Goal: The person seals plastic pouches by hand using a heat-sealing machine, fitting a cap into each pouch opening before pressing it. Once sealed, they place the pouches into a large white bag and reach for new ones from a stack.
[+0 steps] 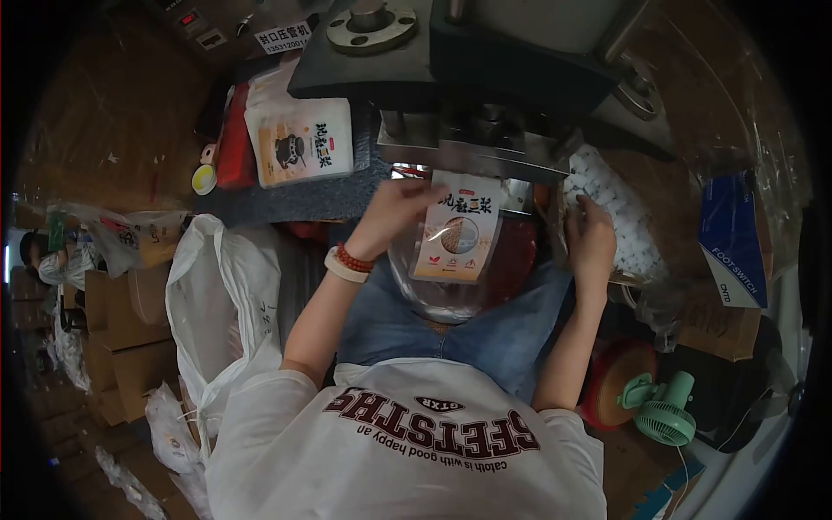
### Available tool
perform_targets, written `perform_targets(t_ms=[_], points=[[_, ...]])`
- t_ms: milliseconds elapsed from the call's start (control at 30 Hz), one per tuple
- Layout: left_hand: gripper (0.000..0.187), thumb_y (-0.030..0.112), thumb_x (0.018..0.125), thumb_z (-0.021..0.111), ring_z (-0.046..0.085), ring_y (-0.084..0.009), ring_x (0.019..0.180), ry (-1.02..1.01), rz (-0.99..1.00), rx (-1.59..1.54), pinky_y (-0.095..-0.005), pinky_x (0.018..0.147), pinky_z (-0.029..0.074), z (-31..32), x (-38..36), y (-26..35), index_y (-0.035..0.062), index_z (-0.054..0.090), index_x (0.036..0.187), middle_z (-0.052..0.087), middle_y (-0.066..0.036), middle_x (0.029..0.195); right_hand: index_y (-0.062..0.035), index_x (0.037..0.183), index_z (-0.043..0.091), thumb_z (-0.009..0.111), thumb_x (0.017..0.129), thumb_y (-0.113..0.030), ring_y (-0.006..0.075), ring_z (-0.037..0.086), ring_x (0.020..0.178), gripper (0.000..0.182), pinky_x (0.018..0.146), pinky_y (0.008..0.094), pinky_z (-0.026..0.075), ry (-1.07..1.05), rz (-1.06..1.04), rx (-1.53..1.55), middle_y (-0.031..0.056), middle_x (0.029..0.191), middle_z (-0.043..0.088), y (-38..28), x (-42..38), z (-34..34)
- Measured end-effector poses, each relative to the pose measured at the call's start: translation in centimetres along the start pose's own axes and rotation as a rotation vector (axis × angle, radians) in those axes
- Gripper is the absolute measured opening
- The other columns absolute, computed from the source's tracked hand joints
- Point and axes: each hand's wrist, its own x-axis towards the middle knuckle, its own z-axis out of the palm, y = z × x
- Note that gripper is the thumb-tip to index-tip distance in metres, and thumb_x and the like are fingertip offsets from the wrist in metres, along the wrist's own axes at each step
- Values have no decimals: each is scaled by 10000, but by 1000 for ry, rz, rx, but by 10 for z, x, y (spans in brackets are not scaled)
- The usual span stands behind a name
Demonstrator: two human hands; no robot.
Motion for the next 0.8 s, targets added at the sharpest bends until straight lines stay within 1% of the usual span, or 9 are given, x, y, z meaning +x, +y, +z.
perform_targets(t_ms=[67,133,167,233,333,400,500,633,800], points=[[514,340,833,688,590,-225,1040,453,273,444,-376,912,444,-48,10,-28,73,569,1256,615,-103,1192,9,1084,617,615,808,-51,368,609,894,283,789,404,478,-37,6,37,221,987,627,4,-1,-1],[706,493,805,657,394,-282,1309,834,470,1479,-503,1078,256,-78,-3,-31,131,446,1373,413,-97,1430,11,1086,616,610,807,-47,371,612,887,284,783,407,479,-84,17,80,229,981,624,6,-1,-1],[789,569,809,597,218,-272,1410,594,370,1359,-566,1116,70,-101,-5,-55,138,351,1422,269,-72,1516,15,1063,618,602,813,-45,375,601,900,258,823,406,471,-116,-7,102,224,964,626,5,3,-3],[778,514,801,636,275,-273,1387,390,476,1381,-542,1114,137,-101,-35,-57,153,342,1424,318,-61,1495,19,1041,620,594,818,-43,379,591,914,233,864,405,463,-141,-34,125,219,948,627,0,6,-6],[614,205,739,691,459,-274,1259,334,588,1256,-440,1038,340,-98,-62,-66,163,490,1318,520,-45,1330,13,1107,591,602,861,-44,213,634,865,253,776,317,485,220,-46,260,147,972,644,-25,-3,-12],[465,-33,648,605,620,-253,1051,463,707,1189,-356,874,492,-90,-68,-63,123,662,1083,670,-41,1087,13,1146,545,617,865,-31,141,608,863,293,767,259,474,150,96,1053,95,980,647,-59,-14,-24],[386,-58,642,588,649,-252,976,487,585,696,-344,825,516,-63,-73,-48,95,687,983,688,-67,1008,30,1160,520,664,815,53,113,601,907,375,797,232,478,-270,-12,1468,77,1009,628,-94,-39,-37],[384,-58,623,592,658,-242,926,442,941,769,-320,796,526,-25,-82,-28,79,684,970,690,-53,975,13,1074,617,625,830,41,114,602,834,246,721,240,487,-305,-331,1084,88,1007,652,-118,-46,-5],[437,-5,616,633,661,-226,910,352,964,1034,-311,749,536,-10,-101,-4,95,673,1040,681,-18,1030,-3,1106,619,663,775,-5,261,604,856,334,729,315,500,-120,-725,570,121,1050,625,-116,-45,-24]])
